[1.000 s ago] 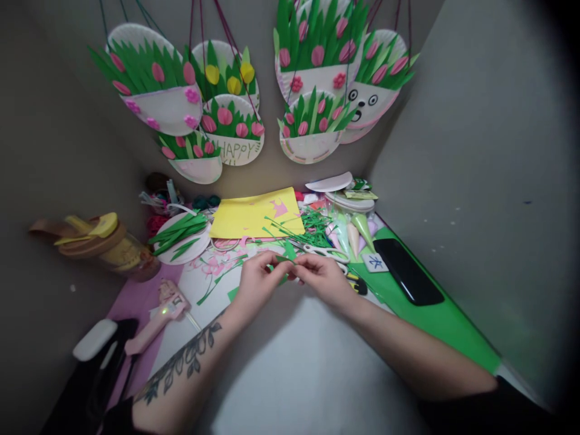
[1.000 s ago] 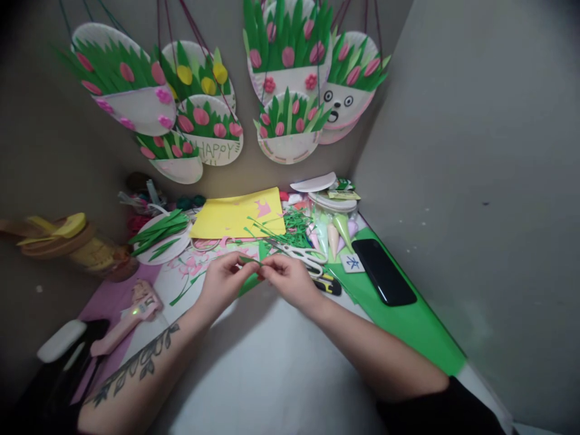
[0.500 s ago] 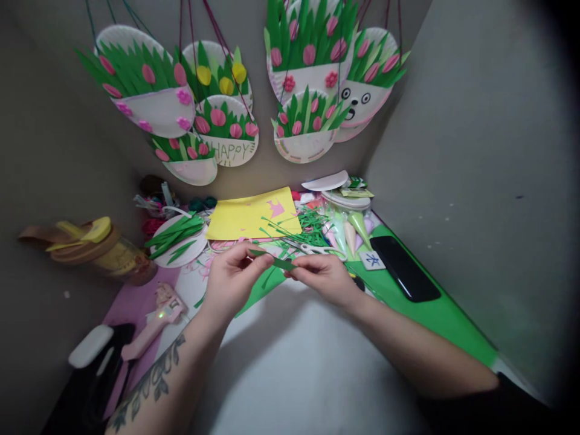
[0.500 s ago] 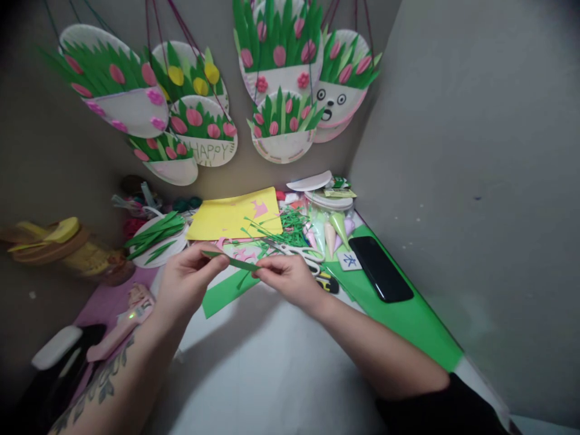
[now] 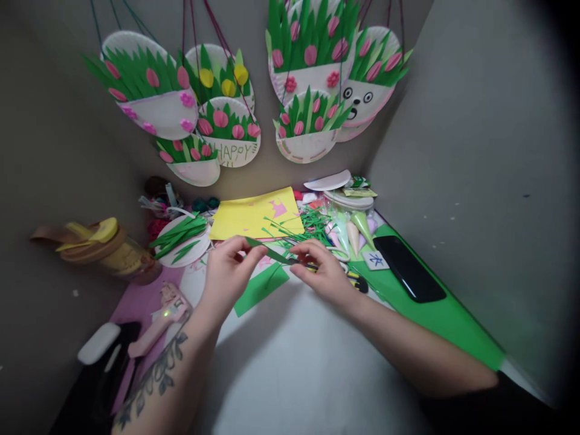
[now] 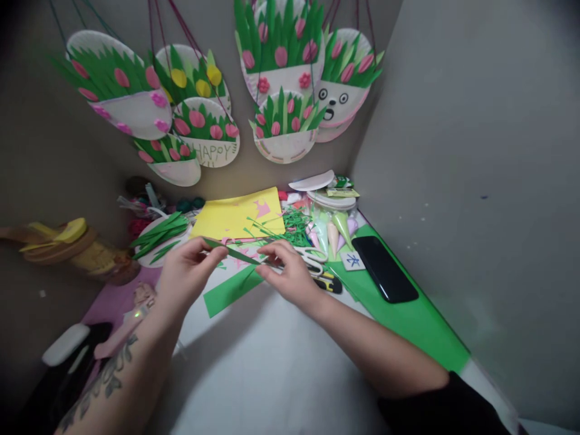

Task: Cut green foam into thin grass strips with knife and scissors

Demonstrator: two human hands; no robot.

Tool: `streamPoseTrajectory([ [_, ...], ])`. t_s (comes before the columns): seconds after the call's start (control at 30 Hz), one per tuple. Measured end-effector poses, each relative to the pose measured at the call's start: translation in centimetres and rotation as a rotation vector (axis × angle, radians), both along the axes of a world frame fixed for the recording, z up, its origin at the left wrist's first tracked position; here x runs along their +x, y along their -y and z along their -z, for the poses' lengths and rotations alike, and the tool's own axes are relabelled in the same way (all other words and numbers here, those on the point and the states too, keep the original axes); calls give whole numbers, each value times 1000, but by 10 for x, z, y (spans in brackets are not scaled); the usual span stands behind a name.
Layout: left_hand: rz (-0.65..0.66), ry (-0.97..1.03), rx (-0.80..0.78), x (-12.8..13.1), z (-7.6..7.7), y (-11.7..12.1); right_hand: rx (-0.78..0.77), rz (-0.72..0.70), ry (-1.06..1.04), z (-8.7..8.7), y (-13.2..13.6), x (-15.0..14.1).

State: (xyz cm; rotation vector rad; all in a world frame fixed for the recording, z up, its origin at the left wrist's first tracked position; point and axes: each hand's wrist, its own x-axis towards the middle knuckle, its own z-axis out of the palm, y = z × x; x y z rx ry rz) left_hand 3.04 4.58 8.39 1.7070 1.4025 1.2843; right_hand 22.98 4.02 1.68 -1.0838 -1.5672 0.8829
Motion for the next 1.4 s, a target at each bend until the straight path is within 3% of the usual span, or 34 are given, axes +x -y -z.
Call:
streamPoseTrajectory([
  [0.17, 119, 131, -129, 18, 26, -4, 50, -12, 112, 6, 4, -4],
  [0.3, 259, 312, -354, 33, 47, -3, 41, -4, 98, 12, 2, -6],
  [0.43, 339, 575, -547, 39, 55, -1, 120, 3, 159, 16, 2, -5],
  [0.57, 350, 702, -637, 33, 49, -4, 188, -4, 218, 17, 0, -1],
  [0.8, 293, 824, -632, 21, 27, -6, 310, 35, 320, 17, -6, 4],
  [0.93, 264, 843, -560, 3, 7, -10, 320, 52, 349, 20, -8, 7],
  [1.07, 111, 898, -349, -24, -11, -16, 176, 52, 316, 25, -9, 11],
  [1.13, 66, 834, -233, -31, -13, -16, 63, 31, 309, 25, -10, 10],
  [1.2, 59, 620, -170, -32, -9, -14, -16, 18, 335, 22, -11, 5],
  [1.33, 0, -215, 75, -30, -1, -12, 42, -64, 505, 3, -22, -9],
  [1.4, 31, -549, 26, -37, -2, -12, 113, -115, 581, -10, -32, -15],
])
